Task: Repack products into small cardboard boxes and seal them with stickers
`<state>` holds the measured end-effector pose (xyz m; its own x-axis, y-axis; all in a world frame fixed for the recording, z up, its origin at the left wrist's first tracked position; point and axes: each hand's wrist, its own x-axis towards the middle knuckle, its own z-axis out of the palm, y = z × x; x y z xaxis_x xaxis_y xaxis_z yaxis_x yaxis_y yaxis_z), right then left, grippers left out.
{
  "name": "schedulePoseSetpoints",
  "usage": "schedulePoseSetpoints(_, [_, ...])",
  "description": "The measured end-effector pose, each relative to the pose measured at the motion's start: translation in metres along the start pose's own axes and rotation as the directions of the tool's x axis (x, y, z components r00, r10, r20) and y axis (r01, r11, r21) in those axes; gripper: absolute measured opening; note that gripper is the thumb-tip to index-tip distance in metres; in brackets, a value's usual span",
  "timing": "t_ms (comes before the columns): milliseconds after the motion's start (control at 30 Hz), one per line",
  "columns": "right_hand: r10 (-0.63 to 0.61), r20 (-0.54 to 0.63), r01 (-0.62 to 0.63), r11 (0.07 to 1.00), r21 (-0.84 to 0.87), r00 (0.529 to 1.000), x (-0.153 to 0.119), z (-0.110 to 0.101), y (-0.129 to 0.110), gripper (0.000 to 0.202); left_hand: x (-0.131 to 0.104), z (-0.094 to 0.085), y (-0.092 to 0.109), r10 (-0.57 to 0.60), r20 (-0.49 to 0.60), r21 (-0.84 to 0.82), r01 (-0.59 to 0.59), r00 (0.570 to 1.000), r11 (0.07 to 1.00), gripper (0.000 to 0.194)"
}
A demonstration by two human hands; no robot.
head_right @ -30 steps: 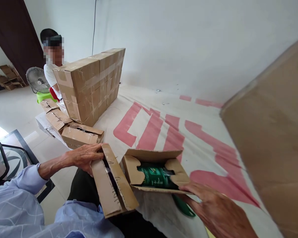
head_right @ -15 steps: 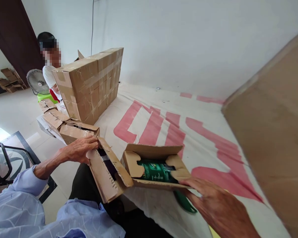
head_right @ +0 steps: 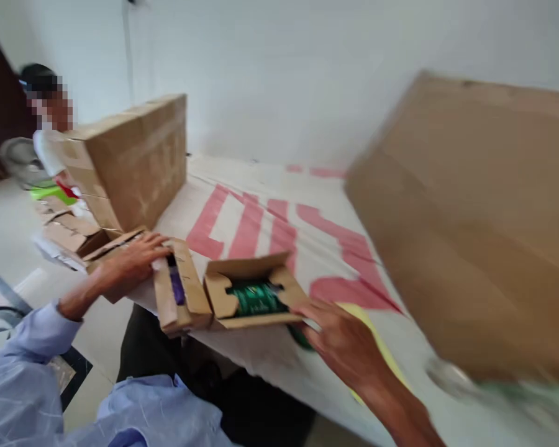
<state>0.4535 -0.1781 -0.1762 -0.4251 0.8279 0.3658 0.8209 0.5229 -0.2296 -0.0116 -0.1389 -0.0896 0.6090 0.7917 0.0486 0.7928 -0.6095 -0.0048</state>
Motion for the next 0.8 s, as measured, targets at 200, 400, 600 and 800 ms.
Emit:
schedulePoseSetpoints(200, [0.109,-0.052,-0.106,0.993,0.053,0.993,0.006,-0.004,-0.011,0.025,0.007,-0.013,-0.01,0.04,-0.009,-0.116,-0.041,0.999,0.992,0.06])
schedulePoseSetpoints(400, [0.111,-0.091,-0.103,0.991,0.091,0.99,0.001,0.003,-0.011,0.027,0.026,-0.04,0.015,0.002,-0.138,-0.148,-0.023,0.99,0.989,0.042])
schedulePoseSetpoints(600, [0.143,-0.086,-0.137,0.988,0.074,0.986,0.001,0.0,-0.019,0.028,0.081,-0.026,0.047,0.204,-0.072,-0.285,-0.216,0.976,0.934,0.031])
schedulePoseSetpoints(800, [0.138,-0.121,-0.132,0.99,0.057,0.983,-0.026,0.002,-0.037,0.029,0.129,0.001,0.056,0.225,-0.011,-0.326,-0.216,0.974,0.92,0.018])
